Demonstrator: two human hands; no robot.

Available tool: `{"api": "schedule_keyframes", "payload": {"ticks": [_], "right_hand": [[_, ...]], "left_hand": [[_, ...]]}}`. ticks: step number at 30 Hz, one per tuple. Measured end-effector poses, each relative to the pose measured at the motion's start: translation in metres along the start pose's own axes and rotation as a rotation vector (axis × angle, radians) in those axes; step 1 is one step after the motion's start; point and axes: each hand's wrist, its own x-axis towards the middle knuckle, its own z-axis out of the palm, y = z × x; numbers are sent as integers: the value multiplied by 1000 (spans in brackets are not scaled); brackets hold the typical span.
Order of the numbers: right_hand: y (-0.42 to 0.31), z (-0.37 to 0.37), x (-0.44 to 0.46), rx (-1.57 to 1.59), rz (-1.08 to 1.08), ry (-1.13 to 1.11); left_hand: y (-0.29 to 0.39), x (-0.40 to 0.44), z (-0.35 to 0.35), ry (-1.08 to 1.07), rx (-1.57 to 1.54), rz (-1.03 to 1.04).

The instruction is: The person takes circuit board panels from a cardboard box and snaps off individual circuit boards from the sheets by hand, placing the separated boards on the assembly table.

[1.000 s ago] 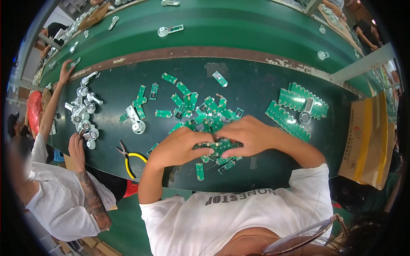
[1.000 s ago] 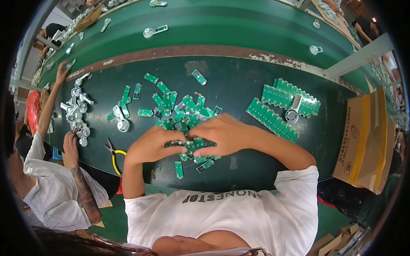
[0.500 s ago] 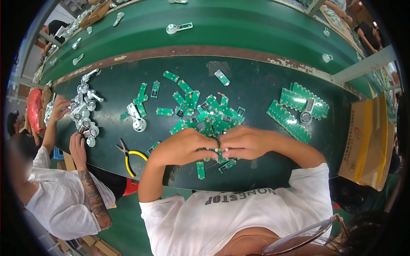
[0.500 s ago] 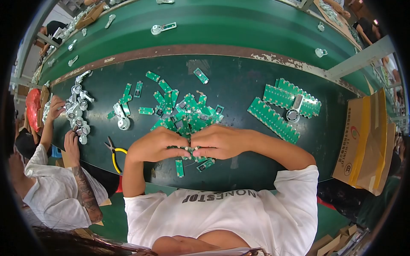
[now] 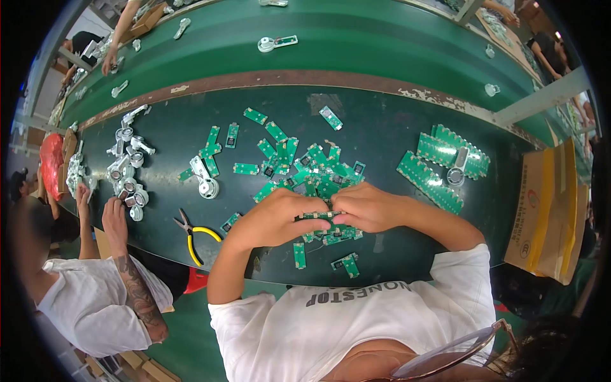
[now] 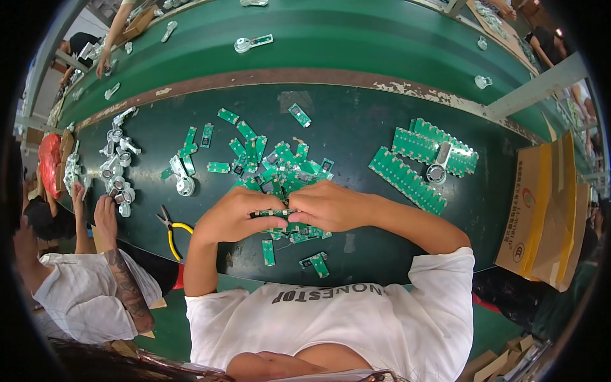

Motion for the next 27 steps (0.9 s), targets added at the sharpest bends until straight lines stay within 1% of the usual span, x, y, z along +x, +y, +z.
{"api": "schedule_keyframes", "payload": {"ticks": [1, 3, 7, 9, 11, 12, 14, 16, 18, 19, 20, 21, 22, 23, 24, 25, 26, 27], "right_hand": [[1, 1, 0, -10, -41, 17], [1, 1, -1, -2, -48, 18], [0, -1, -1, 28, -71, 29], [1, 0, -3, 35, -53, 36], [0, 0, -4, 40, -40, 42], [-2, 0, -5, 78, -7, 40], [-4, -1, -6, 118, 29, 40], [-6, -1, -6, 274, 69, 22], [-9, 0, -5, 299, 33, 43], [-10, -1, -4, 321, -7, 60], [-7, -7, -1, 318, -6, 60], [-2, -15, 1, 83, -48, 50], [1, -19, 3, -154, -91, 37], [4, -19, 1, -296, -58, 59], [4, -20, 3, -300, -63, 57], [3, -18, 5, -482, -30, 91], [1, -15, 6, -664, 8, 128], [-2, -14, 7, -579, 31, 144]], "left_hand": [[-1, 1, -1, 0, -1, -1], [-3, 4, -3, -89, -93, -15], [-3, 6, -1, -81, -149, -17], [-10, 6, 4, -23, -153, 5], [-12, 7, 6, -24, -202, 14], [-12, 7, 7, -25, -252, 22], [-11, 8, 7, -27, -255, 9], [-11, 9, 8, -31, -260, -2], [-10, 9, 11, -27, -370, 47], [-10, 9, 10, -26, -370, 48], [-8, 7, 9, -17, -266, -4], [-6, 5, 7, -12, -167, -59], [-5, 6, 2, 8, 11, -106], [-5, 7, 2, 11, 14, -100], [-4, 9, 3, 87, 9, -164], [-4, 10, 5, 159, 2, -232], [-5, 10, 7, 123, 36, -274], [-5, 10, 10, 121, 36, -274]]}}
